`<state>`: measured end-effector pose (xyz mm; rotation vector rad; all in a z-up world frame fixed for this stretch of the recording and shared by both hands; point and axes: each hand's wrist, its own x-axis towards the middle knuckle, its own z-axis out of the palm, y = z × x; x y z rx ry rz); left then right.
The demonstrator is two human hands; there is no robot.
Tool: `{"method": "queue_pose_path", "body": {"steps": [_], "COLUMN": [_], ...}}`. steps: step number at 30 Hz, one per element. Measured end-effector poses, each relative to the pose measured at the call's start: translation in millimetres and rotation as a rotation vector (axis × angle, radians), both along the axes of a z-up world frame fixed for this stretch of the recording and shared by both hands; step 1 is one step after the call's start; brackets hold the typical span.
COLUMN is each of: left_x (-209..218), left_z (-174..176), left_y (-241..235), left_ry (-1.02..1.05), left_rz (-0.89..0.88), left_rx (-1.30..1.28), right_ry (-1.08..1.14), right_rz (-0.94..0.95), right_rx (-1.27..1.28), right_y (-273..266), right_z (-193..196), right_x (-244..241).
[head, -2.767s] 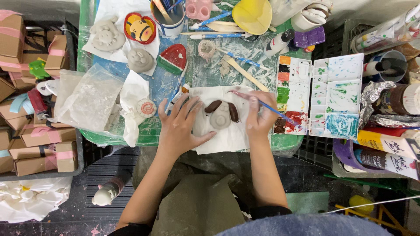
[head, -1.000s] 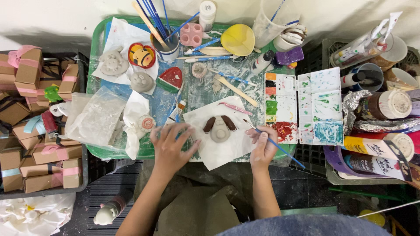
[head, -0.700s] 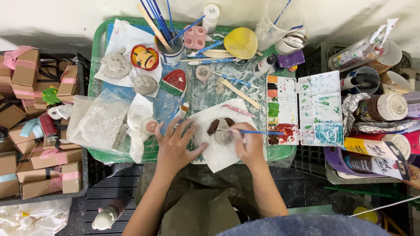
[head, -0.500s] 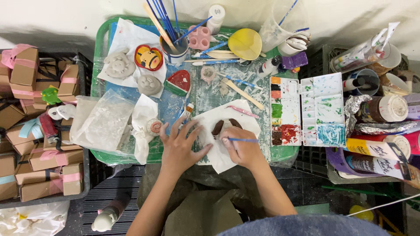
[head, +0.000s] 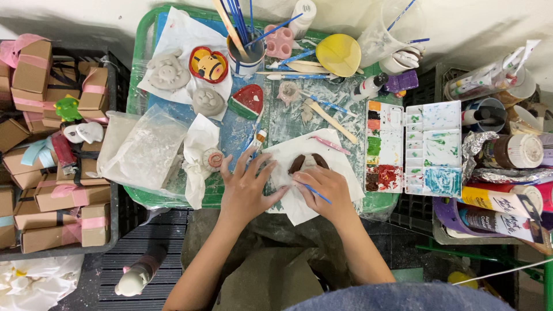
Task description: The person is painting a small clay dog figurine with a brush, applying brown paint to the ears and face while holding the object by hand over a messy workspace.
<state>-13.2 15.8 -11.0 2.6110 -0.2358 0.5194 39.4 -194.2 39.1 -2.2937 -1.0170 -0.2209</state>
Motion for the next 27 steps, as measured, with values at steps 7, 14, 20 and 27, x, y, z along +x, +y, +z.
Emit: {"method": "queue_pose_path", "body": {"steps": [7,14,20,27], "left_x": [-0.9,-0.4,0.3,0.9], "left_z": [0.8,-0.6,-1.7,-2.5], "left_y": [-0.7,0.2,0.4,0.2], "left_ry": [-0.004,-0.005,-0.003,0.016], "left_rz": [0.009,0.009,0.009,0.009], "left_rx": [0.008,-0.005,-0.001,-0.005], "right_ry": [0.136,0.404,0.436,0.444], "right_rz": [-0.134,-0.139,-0.189,-0.149], "right_rx": [0.035,-0.106,-0.161,-0.299], "right_y": [4.7,25.9,34.8,40.1], "right_z": [-4.1,-9.2,0.9,3.4], "right_x": [23.0,67.2,81.6,91.7]}}
